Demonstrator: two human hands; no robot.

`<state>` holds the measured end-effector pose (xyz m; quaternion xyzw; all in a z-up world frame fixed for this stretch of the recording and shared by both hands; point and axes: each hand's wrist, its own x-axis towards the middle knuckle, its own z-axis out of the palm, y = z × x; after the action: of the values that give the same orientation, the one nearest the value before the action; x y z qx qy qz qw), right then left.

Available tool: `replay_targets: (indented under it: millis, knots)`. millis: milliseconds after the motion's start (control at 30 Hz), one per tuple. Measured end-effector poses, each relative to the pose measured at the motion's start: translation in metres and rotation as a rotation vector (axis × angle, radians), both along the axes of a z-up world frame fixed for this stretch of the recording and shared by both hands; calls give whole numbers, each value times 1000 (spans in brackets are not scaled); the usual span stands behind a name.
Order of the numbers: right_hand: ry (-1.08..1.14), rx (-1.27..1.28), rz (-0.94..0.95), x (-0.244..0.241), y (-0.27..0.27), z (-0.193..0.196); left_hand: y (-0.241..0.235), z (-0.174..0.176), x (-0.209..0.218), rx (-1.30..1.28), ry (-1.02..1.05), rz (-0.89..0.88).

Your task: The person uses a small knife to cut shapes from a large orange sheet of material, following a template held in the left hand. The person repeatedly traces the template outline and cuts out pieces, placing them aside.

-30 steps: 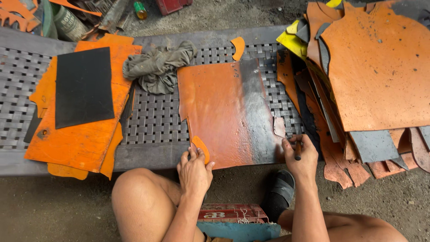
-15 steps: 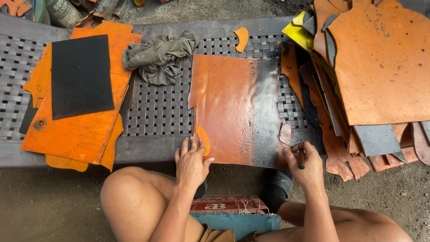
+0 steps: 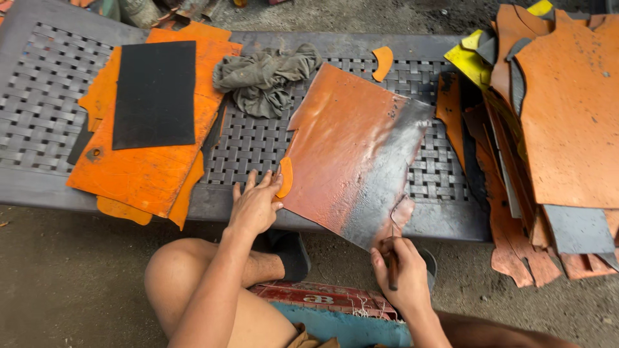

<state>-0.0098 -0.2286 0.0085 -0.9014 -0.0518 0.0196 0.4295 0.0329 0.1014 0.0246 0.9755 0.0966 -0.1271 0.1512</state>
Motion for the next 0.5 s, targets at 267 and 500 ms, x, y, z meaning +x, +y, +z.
replay_targets:
  millis: [267,500]
  knots:
    - [-349,-163,-69,63,-8,-23,7,-20,4,-156,-211,176]
    - [-140,-281,-100,70,4,-21,-15,-15,18,-79,-267,311]
